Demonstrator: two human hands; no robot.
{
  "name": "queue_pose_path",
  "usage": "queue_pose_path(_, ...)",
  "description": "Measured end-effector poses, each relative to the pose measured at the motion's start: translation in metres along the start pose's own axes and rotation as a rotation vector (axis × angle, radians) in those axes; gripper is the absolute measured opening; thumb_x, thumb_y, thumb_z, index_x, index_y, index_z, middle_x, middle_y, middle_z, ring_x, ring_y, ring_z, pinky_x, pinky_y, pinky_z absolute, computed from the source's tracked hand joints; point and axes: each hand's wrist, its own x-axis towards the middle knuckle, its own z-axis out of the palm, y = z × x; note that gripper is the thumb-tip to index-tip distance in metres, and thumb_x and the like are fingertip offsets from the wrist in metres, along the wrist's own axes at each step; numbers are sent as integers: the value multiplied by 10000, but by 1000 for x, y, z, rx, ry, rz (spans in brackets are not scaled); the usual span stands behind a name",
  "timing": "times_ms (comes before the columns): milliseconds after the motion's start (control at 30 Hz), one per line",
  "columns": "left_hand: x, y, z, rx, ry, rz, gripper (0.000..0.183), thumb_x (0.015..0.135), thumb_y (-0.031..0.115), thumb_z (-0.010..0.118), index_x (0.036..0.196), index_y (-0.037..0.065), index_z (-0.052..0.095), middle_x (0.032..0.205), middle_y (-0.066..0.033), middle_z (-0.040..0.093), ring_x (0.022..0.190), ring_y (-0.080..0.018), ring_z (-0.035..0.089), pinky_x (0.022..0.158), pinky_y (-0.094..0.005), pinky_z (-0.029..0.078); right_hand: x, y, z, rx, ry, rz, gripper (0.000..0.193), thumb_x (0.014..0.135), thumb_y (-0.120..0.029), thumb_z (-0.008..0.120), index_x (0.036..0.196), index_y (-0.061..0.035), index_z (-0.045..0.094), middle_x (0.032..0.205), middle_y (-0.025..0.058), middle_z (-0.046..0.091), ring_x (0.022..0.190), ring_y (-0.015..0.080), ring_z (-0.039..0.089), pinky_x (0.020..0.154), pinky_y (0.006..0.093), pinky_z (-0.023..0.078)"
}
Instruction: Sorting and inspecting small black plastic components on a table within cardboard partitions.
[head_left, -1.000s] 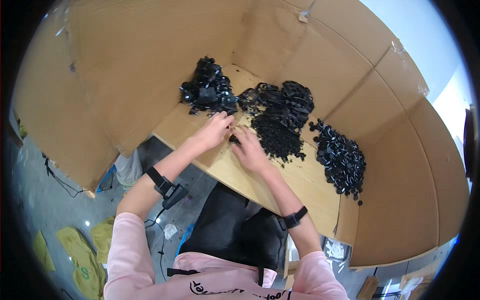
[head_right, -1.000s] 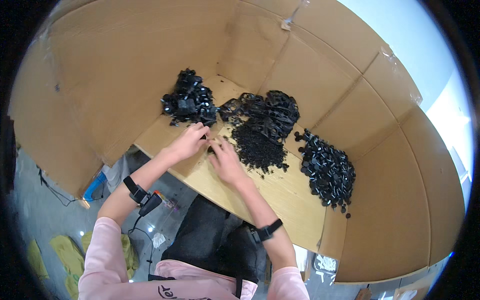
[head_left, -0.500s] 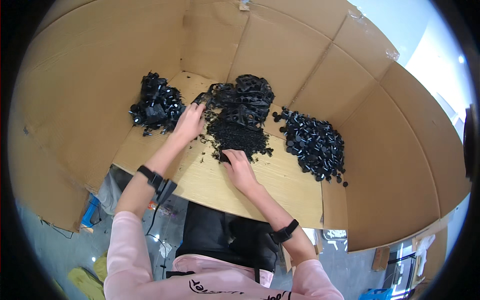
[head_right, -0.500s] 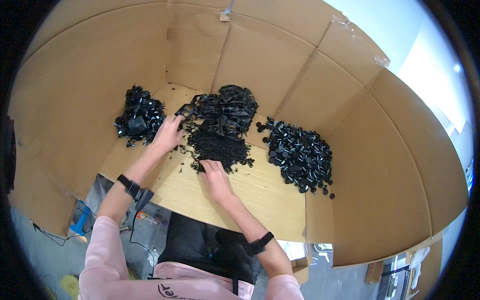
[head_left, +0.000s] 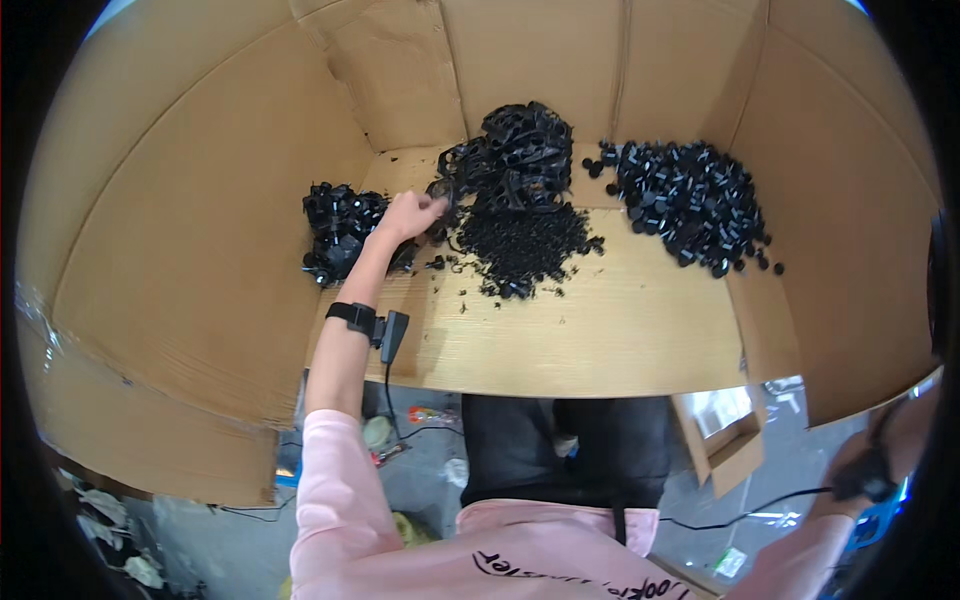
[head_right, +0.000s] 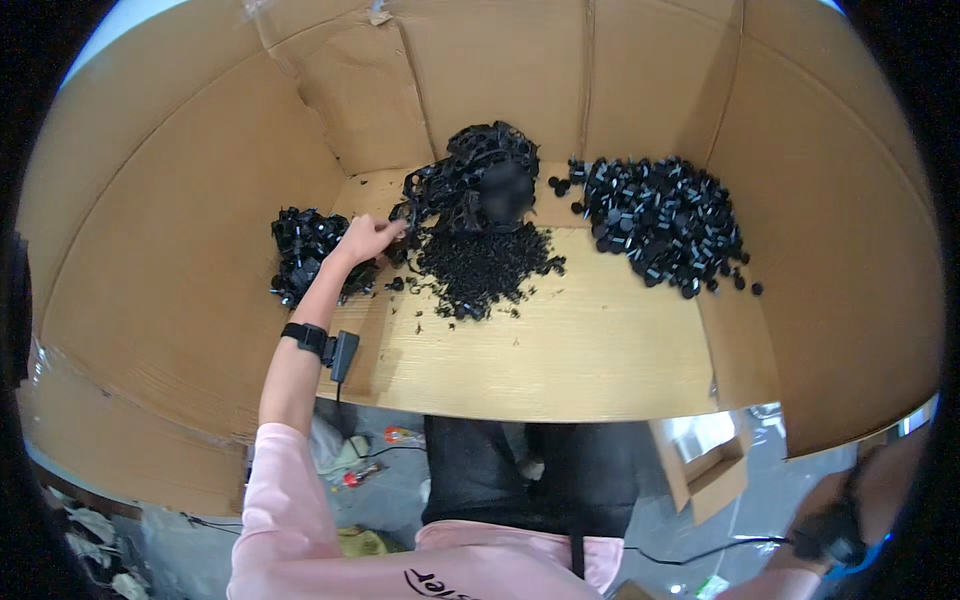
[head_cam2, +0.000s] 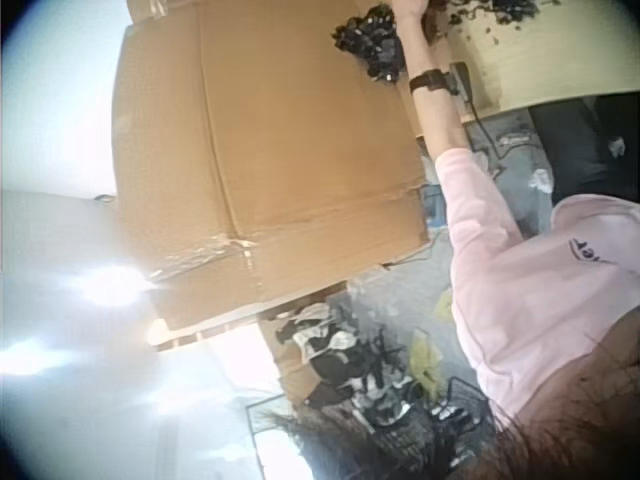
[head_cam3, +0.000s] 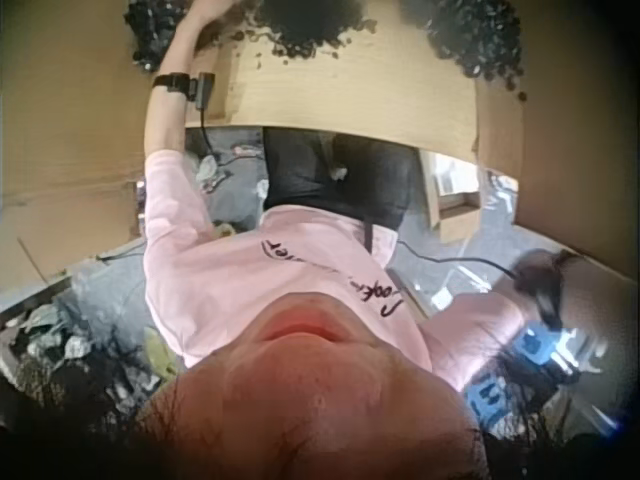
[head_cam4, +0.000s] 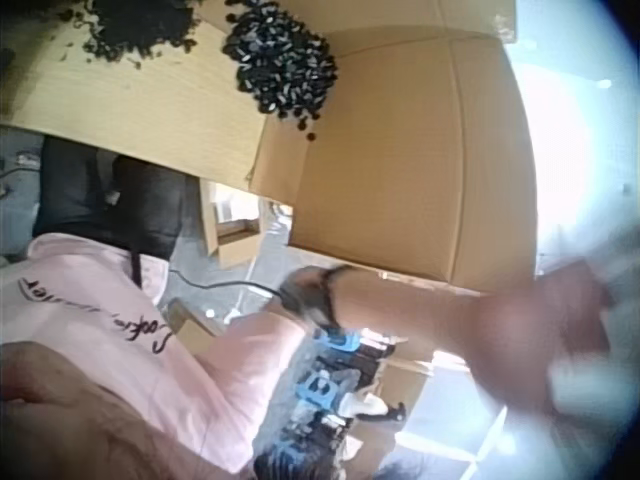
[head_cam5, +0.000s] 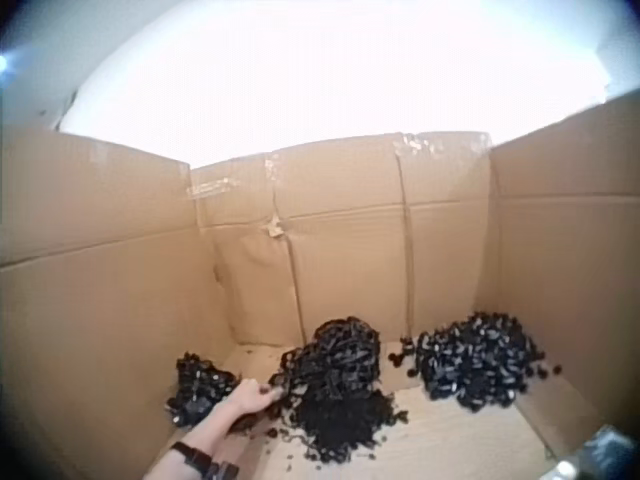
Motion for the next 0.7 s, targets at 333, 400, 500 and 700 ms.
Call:
queue_pose_path(333, 50, -60, 39, 226, 142, 124, 186, 715, 3, 611, 884, 17, 687, 928, -251, 647, 924, -395, 623, 832, -423, 507, -9, 30, 4, 11, 154, 43, 314, 889, -266, 543, 1005, 15, 622, 977, 115, 622, 916, 210, 583, 839, 326, 462)
queue_pose_path(400, 43, -57, 45, 231, 162, 113, 189, 698, 6, 656, 885, 15, 686, 953, -248, 645, 942, -395, 617, 842, -419, 504, -1, 33, 0, 9, 173, 9, 313, 889, -265, 542, 1004, 15, 622, 976, 115, 622, 917, 211, 583, 840, 327, 462)
queue_pose_path(500, 39, -48, 43, 201, 146, 51, 215, 672, 33, 736, 876, 6, 676, 976, -232, 645, 948, -390, 616, 854, -402, 505, 18, 35, 2, 2, 219, -56, 312, 889, -263, 542, 1003, 16, 621, 976, 116, 622, 918, 211, 583, 840, 328, 462)
queue_pose_path(700, 56, -65, 7, 101, 62, -31, 187, 721, 75, 726, 903, 44, 699, 1039, -221, 646, 996, -339, 618, 888, -390, 498, 37, 28, 19, 51, 234, -117, 310, 888, -260, 542, 1001, 18, 620, 975, 118, 622, 920, 213, 584, 842, 330, 462)
